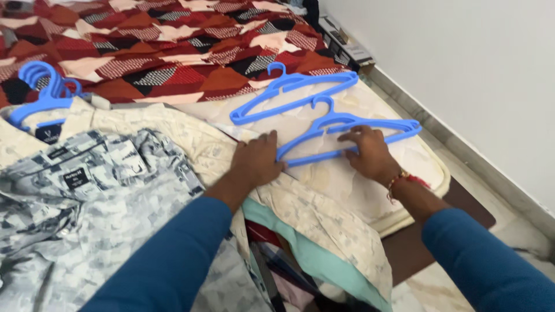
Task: The person buttons a light-colored patterned shirt laid on a bed, then places it on a blue hanger. The person then buttons a second patterned shirt and places it on another hanger.
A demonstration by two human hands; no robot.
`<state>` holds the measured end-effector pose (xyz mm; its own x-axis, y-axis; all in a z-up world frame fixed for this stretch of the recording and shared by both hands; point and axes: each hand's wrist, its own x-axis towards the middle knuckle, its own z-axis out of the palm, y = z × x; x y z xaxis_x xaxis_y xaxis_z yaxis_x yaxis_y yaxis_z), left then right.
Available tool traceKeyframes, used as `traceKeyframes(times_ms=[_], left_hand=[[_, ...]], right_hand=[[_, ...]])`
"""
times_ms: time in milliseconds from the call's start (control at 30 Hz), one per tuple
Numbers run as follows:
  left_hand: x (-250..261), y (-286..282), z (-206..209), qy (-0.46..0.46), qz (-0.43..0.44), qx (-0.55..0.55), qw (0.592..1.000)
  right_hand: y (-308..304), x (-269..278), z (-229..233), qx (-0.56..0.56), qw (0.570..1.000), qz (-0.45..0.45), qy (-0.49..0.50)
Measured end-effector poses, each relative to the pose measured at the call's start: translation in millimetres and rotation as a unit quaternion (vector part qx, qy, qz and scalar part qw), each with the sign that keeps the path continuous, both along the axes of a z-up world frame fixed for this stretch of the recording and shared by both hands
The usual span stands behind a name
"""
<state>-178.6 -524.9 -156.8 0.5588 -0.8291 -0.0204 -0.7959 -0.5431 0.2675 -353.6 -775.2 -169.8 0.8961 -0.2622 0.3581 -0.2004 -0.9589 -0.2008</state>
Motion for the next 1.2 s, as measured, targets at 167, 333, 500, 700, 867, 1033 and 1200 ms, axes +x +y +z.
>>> traceKeyframes(times_ms=[167,333,500,700,867,1033,1200], left_hand=[[-8,-8,15,-0.009,0.031,0.089,0.996],[-6,-12,11,-0.018,0.022,0.086,0.996],[-5,-11,18,0.020,0.028,0.072,0.997],[-3,-9,24,0.030,0.035,0.023,0.999],[-1,-1,28,-0.036,0.000,-0.031,0.999],[6,20,48,-0.108,-0.023,-0.122,0.986],[19,64,84,-0.151,-0.032,-0.170,0.973]], right_hand=[[18,2,-5,-0.045,0.998,0.004,0.047],[18,4,-10,-0.029,0.999,-0.010,0.036],[15,3,-11,-0.010,0.999,-0.021,0.036],[24,2,3,-0.027,0.997,-0.050,0.044],[30,-2,22,-0.072,0.996,-0.043,-0.013],[48,0,60,-0.091,0.995,-0.026,-0.017],[80,7,100,-0.137,0.988,0.026,-0.073]])
